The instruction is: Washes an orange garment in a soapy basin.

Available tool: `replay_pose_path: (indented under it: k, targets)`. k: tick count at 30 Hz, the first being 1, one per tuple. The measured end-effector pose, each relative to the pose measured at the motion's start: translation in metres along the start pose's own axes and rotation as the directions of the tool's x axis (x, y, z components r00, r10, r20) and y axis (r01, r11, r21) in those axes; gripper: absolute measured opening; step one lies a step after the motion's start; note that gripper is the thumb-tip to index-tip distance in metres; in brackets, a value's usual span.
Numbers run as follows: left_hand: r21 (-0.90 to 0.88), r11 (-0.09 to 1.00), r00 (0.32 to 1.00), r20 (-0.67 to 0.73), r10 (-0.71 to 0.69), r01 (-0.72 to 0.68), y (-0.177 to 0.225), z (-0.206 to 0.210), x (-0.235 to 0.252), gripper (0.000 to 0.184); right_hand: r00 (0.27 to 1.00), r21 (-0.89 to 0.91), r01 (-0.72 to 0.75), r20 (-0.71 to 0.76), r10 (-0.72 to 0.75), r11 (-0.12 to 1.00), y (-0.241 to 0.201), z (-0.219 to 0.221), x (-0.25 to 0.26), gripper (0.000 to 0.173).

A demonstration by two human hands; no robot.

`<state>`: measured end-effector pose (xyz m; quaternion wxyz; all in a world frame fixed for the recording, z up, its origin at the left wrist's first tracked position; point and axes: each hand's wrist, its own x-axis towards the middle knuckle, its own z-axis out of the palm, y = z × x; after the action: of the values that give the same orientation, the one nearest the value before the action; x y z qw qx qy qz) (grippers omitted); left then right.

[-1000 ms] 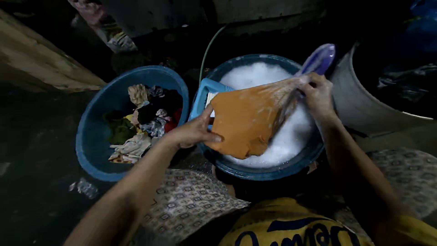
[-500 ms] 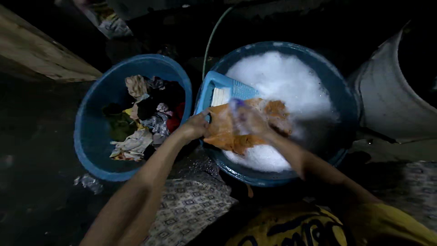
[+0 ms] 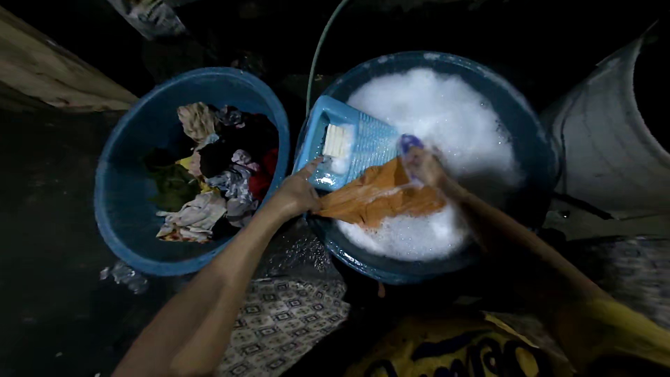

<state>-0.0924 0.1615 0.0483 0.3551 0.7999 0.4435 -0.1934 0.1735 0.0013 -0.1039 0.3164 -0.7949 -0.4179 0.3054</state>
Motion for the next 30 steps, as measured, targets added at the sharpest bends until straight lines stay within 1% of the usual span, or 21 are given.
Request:
replay_pose_path:
  k: [1, 2, 4, 6, 7, 9, 11, 13, 15, 17, 19, 20, 21, 22, 23, 24, 25, 26, 28, 29, 30]
  targets:
    - [0.006, 1.000, 1.000, 0.001, -0.002, 0.002, 0.002, 0.000, 0.001, 0.113, 0.997, -0.021, -0.078, -0.013, 0.078, 0.997, -0.011, -0.011, -0.005, 0.029]
    - [0.008, 1.000, 1.000, -0.006, -0.004, 0.004, 0.005, 0.001, 0.005, 0.113, 0.995, -0.036, -0.084, -0.054, 0.082, 0.996, -0.037, -0.012, -0.017, 0.028]
    - [0.018, 1.000, 1.000, -0.010, -0.009, 0.009, 0.014, 0.001, 0.009, 0.105, 0.991, 0.019, 0.115, -0.071, -0.113, 0.993, -0.104, 0.018, -0.050, 0.020]
    - [0.065, 0.998, 1.000, -0.013, 0.020, -0.019, 0.013, 0.002, 0.008, 0.087, 0.952, 0.084, 0.277, 0.111, -0.285, 0.957, -0.141, 0.055, -0.066, 0.018]
    - [0.124, 0.992, 0.999, -0.003, 0.039, -0.038, 0.012, -0.002, 0.006, 0.086, 0.936, 0.080, 0.301, 0.165, -0.311, 0.950, -0.136, 0.061, -0.064, 0.019]
    - [0.246, 0.967, 0.997, -0.027, 0.073, -0.064, 0.011, -0.010, 0.005, 0.084, 0.958, 0.021, 0.258, 0.126, -0.258, 0.966, -0.092, 0.044, -0.047, 0.022]
    - [0.309, 0.947, 0.993, -0.054, 0.109, -0.087, 0.009, -0.008, 0.005, 0.075, 0.993, -0.116, 0.070, 0.099, -0.059, 0.991, -0.034, 0.011, -0.029, 0.026]
    - [0.379, 0.920, 0.992, -0.035, 0.120, -0.098, 0.017, -0.006, 0.006, 0.071, 0.983, -0.126, -0.078, 0.158, 0.098, 0.989, 0.007, -0.021, -0.012, 0.025]
    - [0.468, 0.879, 0.994, -0.013, 0.104, -0.086, 0.030, -0.007, 0.004, 0.066, 0.983, -0.043, -0.084, 0.158, 0.090, 0.996, 0.013, -0.049, -0.010, 0.021]
    - [0.509, 0.856, 0.994, 0.000, 0.109, -0.094, 0.040, -0.010, -0.001, 0.052, 0.999, 0.051, -0.035, 0.010, 0.034, 0.998, -0.003, -0.069, -0.028, 0.021]
    - [0.500, 0.859, 0.994, 0.031, 0.110, -0.110, 0.049, -0.012, -0.010, 0.023, 0.983, -0.018, -0.060, -0.177, 0.056, 0.998, -0.014, -0.073, -0.049, 0.029]
    - [0.478, 0.871, 0.994, 0.066, 0.088, -0.109, 0.053, -0.010, -0.013, 0.016, 0.978, -0.077, -0.100, -0.193, 0.084, 0.992, -0.007, -0.065, -0.056, 0.038]
    - [0.426, 0.897, 0.990, 0.114, 0.078, -0.120, 0.056, -0.008, -0.015, 0.015, 0.981, -0.127, -0.144, -0.147, 0.125, 0.981, 0.008, -0.052, -0.058, 0.045]
    - [0.314, 0.937, 0.980, 0.167, 0.105, -0.154, 0.057, -0.007, -0.017, 0.014, 0.982, -0.132, -0.184, -0.070, 0.176, 0.974, 0.021, -0.039, -0.060, 0.046]
    - [0.129, 0.971, 0.964, 0.204, 0.171, -0.199, 0.058, -0.006, -0.019, 0.014, 0.974, -0.094, -0.222, 0.023, 0.225, 0.970, 0.025, -0.030, -0.063, 0.040]
    - [-0.106, 0.965, 0.945, 0.200, 0.258, -0.241, 0.056, -0.006, -0.021, 0.019, 0.967, -0.092, -0.233, 0.087, 0.240, 0.968, 0.024, -0.027, -0.065, 0.036]
    - [-0.351, 0.896, 0.921, 0.175, 0.347, -0.271, 0.054, -0.007, -0.023, 0.025, 0.961, -0.083, -0.242, 0.114, 0.250, 0.967, 0.017, -0.031, -0.069, 0.032]
    - [-0.544, 0.788, 0.887, 0.159, 0.434, -0.288, 0.051, -0.012, -0.026, 0.030, 0.964, -0.047, -0.240, 0.108, 0.244, 0.970, 0.013, -0.036, -0.074, 0.030]
    - [-0.752, 0.562, 0.790, 0.091, 0.607, -0.345, 0.038, -0.030, -0.035, 0.031, 0.982, 0.110, -0.182, -0.022, 0.185, 0.977, 0.012, -0.050, -0.088, 0.027]
    - [-0.825, 0.428, 0.746, 0.013, 0.666, -0.368, 0.029, -0.038, -0.038, 0.028, 0.985, 0.189, -0.108, -0.113, 0.131, 0.976, 0.008, -0.060, -0.094, 0.024]
    - [-0.874, 0.288, 0.742, -0.114, 0.661, -0.391, 0.023, -0.039, -0.039, 0.030, 0.978, 0.262, -0.029, -0.191, 0.082, 0.965, 0.001, -0.070, -0.101, 0.021]
